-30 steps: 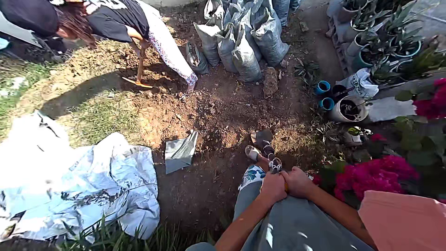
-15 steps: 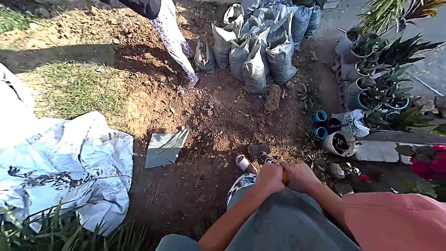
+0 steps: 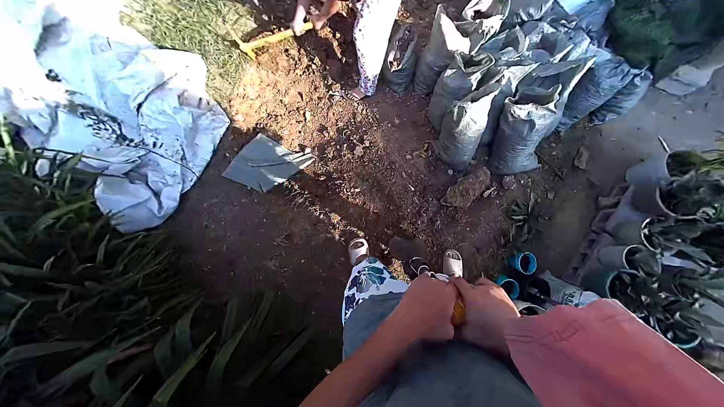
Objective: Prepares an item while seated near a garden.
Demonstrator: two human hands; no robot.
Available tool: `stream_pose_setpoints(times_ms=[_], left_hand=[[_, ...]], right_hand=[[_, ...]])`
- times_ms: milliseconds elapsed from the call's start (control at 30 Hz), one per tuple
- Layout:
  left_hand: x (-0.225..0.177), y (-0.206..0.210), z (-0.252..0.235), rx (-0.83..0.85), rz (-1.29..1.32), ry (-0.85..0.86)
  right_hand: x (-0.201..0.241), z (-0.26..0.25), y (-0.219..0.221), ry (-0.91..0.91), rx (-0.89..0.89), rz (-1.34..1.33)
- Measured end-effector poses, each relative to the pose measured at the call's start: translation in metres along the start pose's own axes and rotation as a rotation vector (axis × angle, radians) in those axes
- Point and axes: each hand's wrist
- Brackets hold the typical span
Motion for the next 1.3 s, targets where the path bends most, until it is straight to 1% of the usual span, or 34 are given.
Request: stream_pose_setpoints(times_ms=[33,100,133,167,200,233,267,300,333,433,500,567,633,733,800,867,900,933,1000,1067,1133,1233,1300], left_hand=[[-0.013,0.0,-0.01,-0.03,0.013,-0.032],[-0.056,0.012,-0.009,-0.031,0.058,-0.1],[-0.081,0.015,-0.005,-0.03,0.083,-0.114],[-0.1,0.015,-0.005,-0.048,0.101,-0.118],[-0.11,0.017,-0.012,-0.063,0.108,-0.123],[-0.113,0.025,-0.027,-0.051,0.116,-0.142],[-0.115,0.041,-0.044,-0.02,0.134,-0.167],[-0.12,0.057,-0.058,0.004,0.147,-0.181],[-0.126,0.068,-0.07,-0.001,0.148,-0.184],[-0.15,0.077,-0.091,-0.016,0.159,-0.2],[-0.163,0.066,-0.094,0.027,0.131,-0.222],[-0.175,0.059,-0.086,0.051,0.086,-0.21],[-0.172,0.072,-0.086,-0.017,0.061,-0.174],[-0.15,0.112,-0.101,-0.122,0.071,-0.142],[-0.145,0.112,-0.111,-0.166,0.023,-0.153],[-0.153,0.111,-0.107,-0.058,0.042,-0.204],[-0.156,0.112,-0.108,-0.043,0.05,-0.214],[-0.155,0.113,-0.11,-0.066,0.05,-0.212],[-0.158,0.116,-0.112,-0.095,0.054,-0.211],[-0.163,0.11,-0.113,-0.041,0.07,-0.246],[-0.162,0.098,-0.115,-0.002,0.063,-0.275],[-0.156,0.077,-0.121,0.037,0.054,-0.292],[-0.152,0.068,-0.125,0.042,0.046,-0.293]], right_hand=[[-0.014,0.003,-0.009,-0.033,0.021,0.043],[-0.043,0.031,0.002,-0.143,-0.001,0.076],[-0.059,0.049,0.01,-0.209,-0.074,0.075],[-0.077,0.059,0.017,-0.29,-0.222,0.081],[-0.097,0.055,0.029,-0.393,-0.427,0.096],[-0.117,0.044,0.044,-0.472,-0.552,0.095],[-0.136,0.035,0.062,-0.516,-0.571,0.078],[-0.154,0.03,0.079,-0.539,-0.568,0.072],[-0.169,0.027,0.087,-0.548,-0.553,0.074],[-0.196,0.034,0.086,-0.53,-0.508,0.083],[-0.201,0.045,0.085,-0.533,-0.6,0.058],[-0.201,0.057,0.093,-0.55,-0.723,0.02],[-0.204,0.055,0.107,-0.565,-0.782,-0.007],[-0.211,0.035,0.13,-0.596,-0.69,-0.051],[-0.216,0.022,0.126,-0.61,-0.703,-0.019],[-0.215,0.028,0.133,-0.614,-0.682,-0.008],[-0.216,0.027,0.135,-0.622,-0.71,0.004],[-0.219,0.023,0.136,-0.632,-0.746,0.022],[-0.222,0.021,0.135,-0.654,-0.735,0.032],[-0.224,0.022,0.131,-0.668,-0.678,0.034],[-0.222,0.022,0.118,-0.656,-0.611,0.023],[-0.22,0.017,0.095,-0.642,-0.565,0.026],[-0.22,0.015,0.078,-0.632,-0.455,0.037]])
Point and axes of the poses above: each hand's wrist, its own z-axis away from the middle knuckle, its own y-axis out of the palm, x = y × z, and after that the axes turned 3 degrees about x, right-handed
